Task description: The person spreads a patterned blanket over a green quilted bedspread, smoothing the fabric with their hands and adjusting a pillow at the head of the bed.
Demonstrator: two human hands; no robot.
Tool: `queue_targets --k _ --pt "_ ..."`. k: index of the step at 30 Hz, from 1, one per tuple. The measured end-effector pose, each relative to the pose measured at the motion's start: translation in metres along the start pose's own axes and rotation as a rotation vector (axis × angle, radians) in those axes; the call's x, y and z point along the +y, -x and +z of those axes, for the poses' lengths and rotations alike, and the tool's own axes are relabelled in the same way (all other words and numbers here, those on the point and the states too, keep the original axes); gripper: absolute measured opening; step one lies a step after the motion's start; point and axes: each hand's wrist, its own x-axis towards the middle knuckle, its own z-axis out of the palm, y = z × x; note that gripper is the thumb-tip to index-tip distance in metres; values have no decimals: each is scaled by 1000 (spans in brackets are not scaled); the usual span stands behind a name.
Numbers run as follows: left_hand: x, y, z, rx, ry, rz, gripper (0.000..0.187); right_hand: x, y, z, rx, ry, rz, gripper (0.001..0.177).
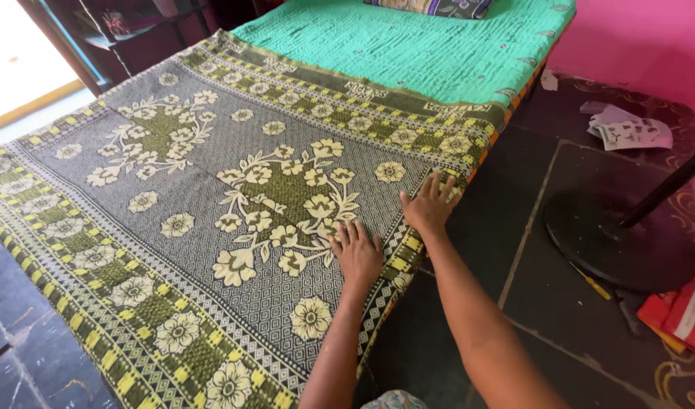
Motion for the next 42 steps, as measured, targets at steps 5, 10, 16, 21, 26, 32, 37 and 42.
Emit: queue_targets --k 5,10,16,21,26,32,37,42 --pt "6 -1 -2 24 25 11 71 2 4 14 182 -83 -2 91" --pt "5 3 1 93 132 1 71 -5 12 5 196 -98 16 83" --pt "6 5 -14 15 117 -21 74 -6 5 4 218 -21 -35 79" --pt "4 10 -12 5 118 -13 74 -3 1 28 281 249 -250 62" --pt "6 4 -8 -1 80 -10 74 -5 -12 43 107 192 -495 61" --pt "3 5 -6 28 59 11 71 -17 2 18 -72 231 -582 61" --pt "1 7 -5 -22 1 -27 73 -28 -6 -5 -216 240 -874 65" --pt "11 4 -22 -120 -128 -280 87 -23 -1 -13 -363 112 -912 70"
